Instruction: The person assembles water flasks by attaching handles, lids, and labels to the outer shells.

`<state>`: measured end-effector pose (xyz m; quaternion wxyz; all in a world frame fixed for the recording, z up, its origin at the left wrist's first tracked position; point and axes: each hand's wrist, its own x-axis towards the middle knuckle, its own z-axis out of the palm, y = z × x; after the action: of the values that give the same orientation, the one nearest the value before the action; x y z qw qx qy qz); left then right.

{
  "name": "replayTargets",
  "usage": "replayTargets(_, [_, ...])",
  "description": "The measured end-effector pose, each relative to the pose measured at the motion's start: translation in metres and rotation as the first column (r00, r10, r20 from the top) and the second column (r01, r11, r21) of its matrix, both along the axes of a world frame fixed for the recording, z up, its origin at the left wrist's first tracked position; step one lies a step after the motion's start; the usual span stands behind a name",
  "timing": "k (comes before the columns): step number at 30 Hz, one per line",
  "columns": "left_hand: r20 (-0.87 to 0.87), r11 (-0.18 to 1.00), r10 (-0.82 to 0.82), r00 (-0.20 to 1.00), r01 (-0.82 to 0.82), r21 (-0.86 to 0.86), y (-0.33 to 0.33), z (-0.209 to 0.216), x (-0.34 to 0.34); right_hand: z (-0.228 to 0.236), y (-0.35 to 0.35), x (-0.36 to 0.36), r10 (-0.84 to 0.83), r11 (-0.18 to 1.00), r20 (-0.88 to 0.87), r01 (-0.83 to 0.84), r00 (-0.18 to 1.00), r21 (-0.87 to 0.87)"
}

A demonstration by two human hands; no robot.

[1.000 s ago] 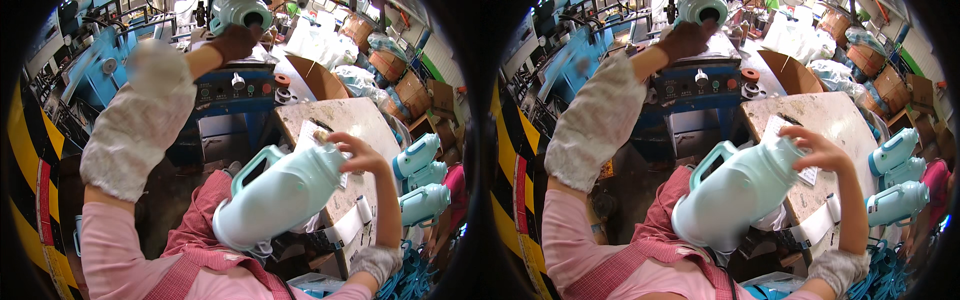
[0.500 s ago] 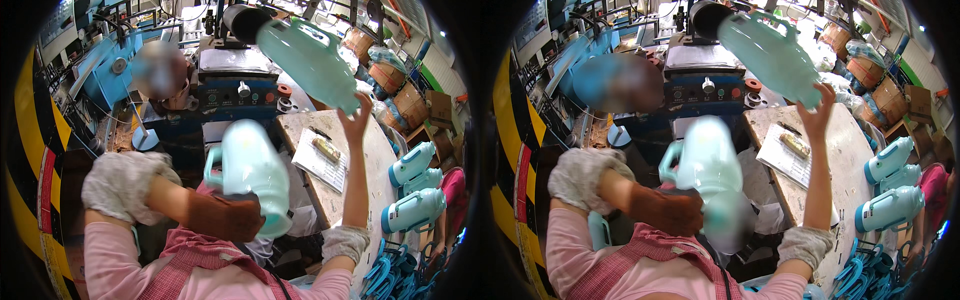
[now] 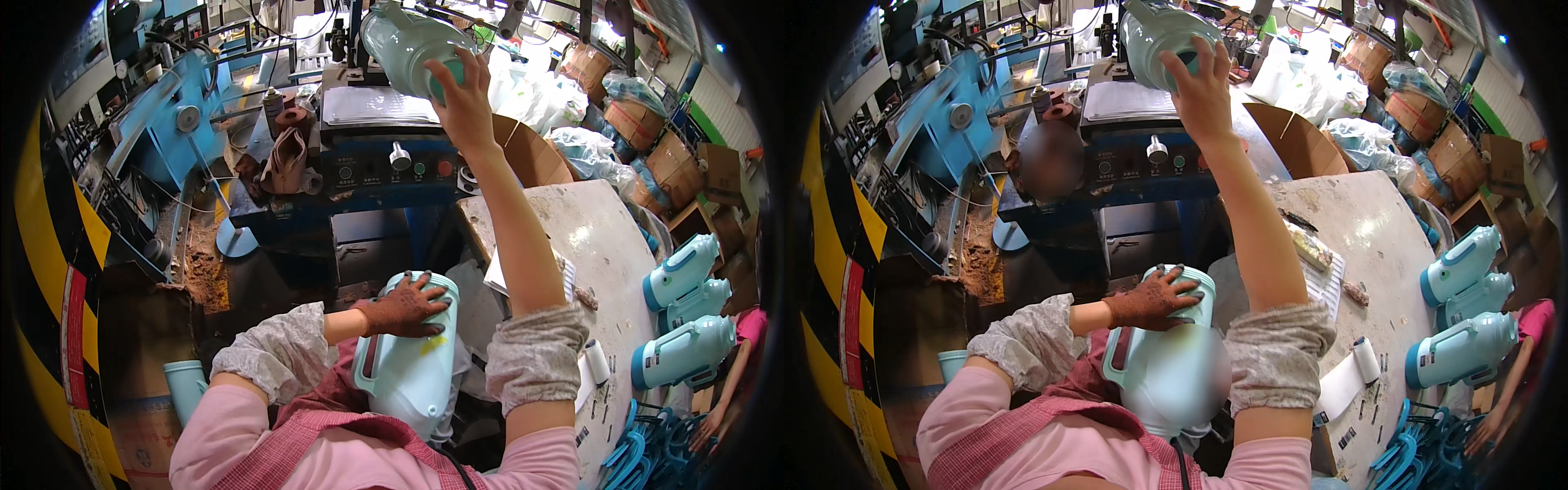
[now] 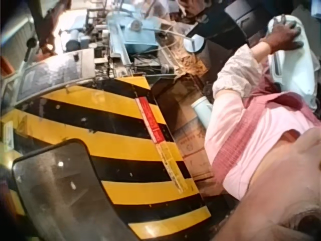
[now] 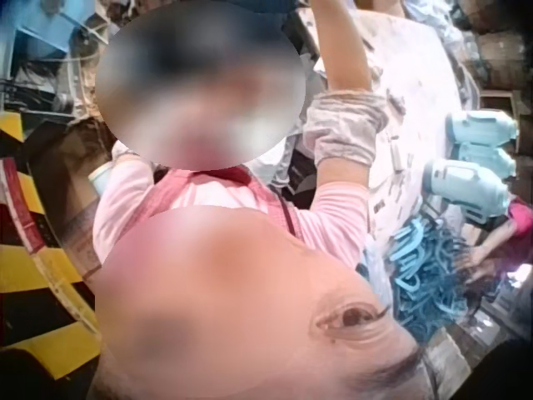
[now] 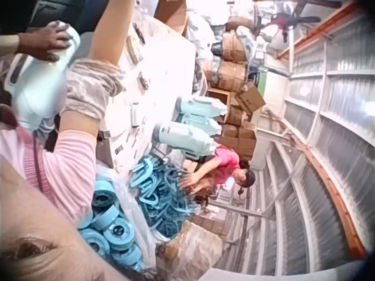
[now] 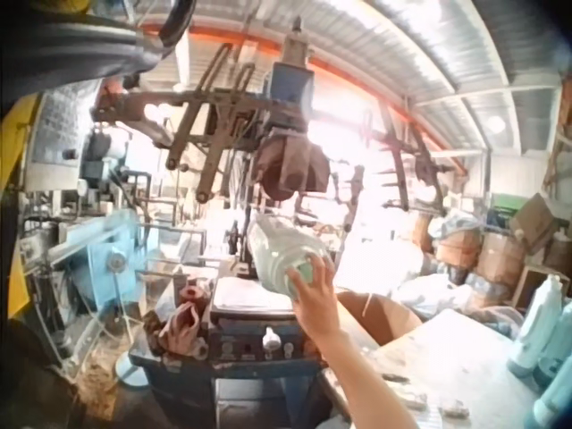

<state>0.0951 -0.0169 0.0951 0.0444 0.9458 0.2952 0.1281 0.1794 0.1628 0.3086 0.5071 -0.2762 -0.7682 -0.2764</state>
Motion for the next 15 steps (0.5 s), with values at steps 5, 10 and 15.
replayTargets(5, [0.236,0.993,-0.082,0.968,0.1,-0.065,0.09,0.022,-0.028,0.0,0.067,-0.031,-0.069,0.997,-0.004,0.069,0.998,0.031])
replayTargets(10, [0.098,0.914,0.324,0.941,-0.338,0.225,0.199,0.013,-0.018,-0.011,0.106,-0.024,-0.351,0.934,0.088,0.355,0.932,-0.034])
replayTargets(15, [-0.104,0.948,0.315,0.943,-0.308,0.072,0.303,-0.048,-0.008,-0.035,-0.007,0.029,0.234,0.964,0.05,-0.225,0.971,-0.14])
